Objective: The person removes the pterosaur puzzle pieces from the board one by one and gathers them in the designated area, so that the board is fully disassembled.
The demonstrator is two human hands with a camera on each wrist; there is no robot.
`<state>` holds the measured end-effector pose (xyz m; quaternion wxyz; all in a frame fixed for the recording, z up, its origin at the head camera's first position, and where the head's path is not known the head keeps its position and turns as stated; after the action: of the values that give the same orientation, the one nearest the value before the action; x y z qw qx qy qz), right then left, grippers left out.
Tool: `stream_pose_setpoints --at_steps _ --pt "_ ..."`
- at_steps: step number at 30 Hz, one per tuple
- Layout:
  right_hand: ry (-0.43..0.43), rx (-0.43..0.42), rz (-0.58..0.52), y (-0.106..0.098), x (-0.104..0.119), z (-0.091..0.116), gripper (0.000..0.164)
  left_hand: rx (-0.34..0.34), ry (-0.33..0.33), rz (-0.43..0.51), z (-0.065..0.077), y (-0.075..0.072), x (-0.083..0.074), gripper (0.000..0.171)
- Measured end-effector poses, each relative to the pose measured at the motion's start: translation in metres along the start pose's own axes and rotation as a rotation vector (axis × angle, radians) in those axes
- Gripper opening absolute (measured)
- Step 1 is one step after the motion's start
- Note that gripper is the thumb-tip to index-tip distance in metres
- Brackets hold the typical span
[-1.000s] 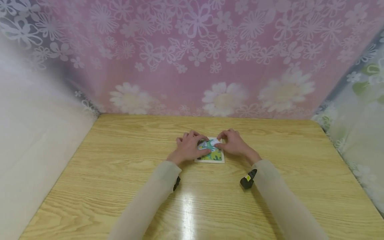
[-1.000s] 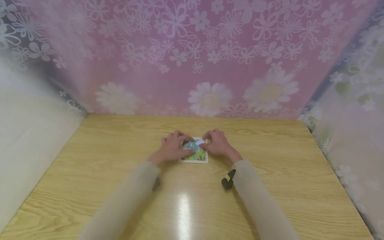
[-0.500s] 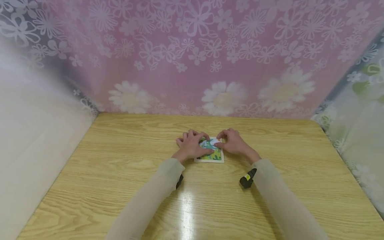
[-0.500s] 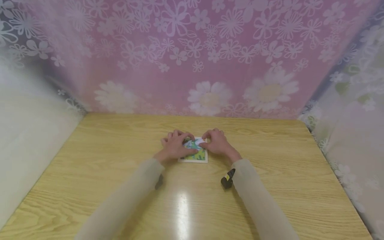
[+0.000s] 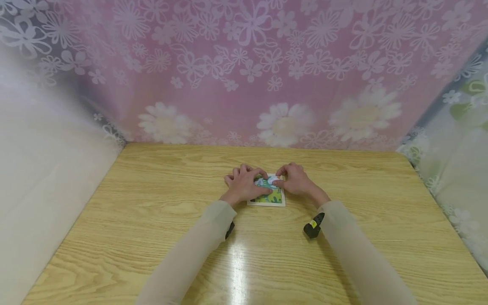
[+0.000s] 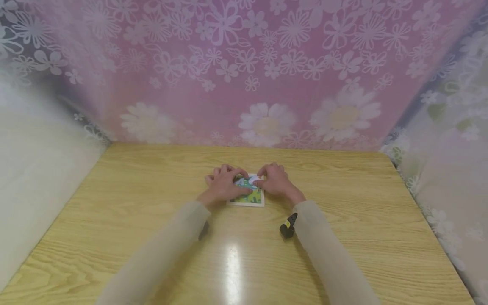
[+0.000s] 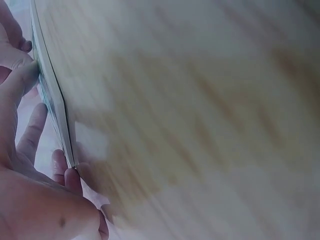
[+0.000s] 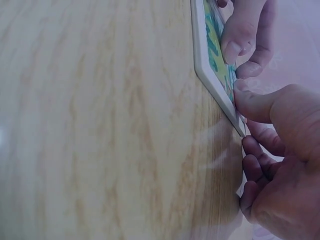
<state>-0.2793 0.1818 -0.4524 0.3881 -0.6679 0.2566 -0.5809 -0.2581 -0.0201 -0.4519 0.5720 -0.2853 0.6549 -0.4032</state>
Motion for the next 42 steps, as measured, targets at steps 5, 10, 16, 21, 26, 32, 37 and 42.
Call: stream_pose_setpoints --at_steps 5,10,16,21,26,32,37,42 --pt "0.01 0.005 0.004 -0.001 0.001 0.0 0.031 0.002 -0.001 0.01 -0.001 0.002 0.001 0.033" --pt "0.021 0.001 -0.017 -0.001 0.001 0.001 0.031 0.006 -0.009 0.012 -0.001 0.002 0.001 0.032" --pt "-0.009 -0.019 -0.081 0.001 -0.003 0.0 0.027 0.001 -0.034 0.011 0.0 0.0 -0.002 0.031" --pt "0.009 -0.02 -0.181 0.001 -0.007 0.001 0.02 -0.001 -0.057 0.039 0.002 -0.002 -0.006 0.031" --pt "0.06 -0.007 -0.206 -0.001 -0.007 0.001 0.02 -0.004 -0.065 0.03 0.002 -0.003 -0.008 0.031" --pt "0.099 -0.01 -0.211 -0.005 -0.001 0.001 0.021 -0.009 -0.071 0.021 0.004 -0.003 -0.011 0.031" --pt "0.11 -0.021 -0.21 -0.005 0.003 0.0 0.02 -0.007 -0.073 0.013 0.005 -0.005 -0.013 0.031" --pt "0.145 -0.025 -0.235 -0.004 0.002 0.0 0.022 -0.004 -0.076 0.002 0.004 -0.003 -0.011 0.03"
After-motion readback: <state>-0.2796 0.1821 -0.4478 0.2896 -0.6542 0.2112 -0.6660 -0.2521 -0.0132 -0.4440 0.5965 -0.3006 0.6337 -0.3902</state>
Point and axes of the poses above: each hand's wrist, its own z-axis away from the middle knuckle, its own y-axis out of the palm, x = y × z, the point moved 1 cm from there along -z, towards the middle knuckle, and after that the axes turned 9 degrees about -x, right-handed, at the moved point
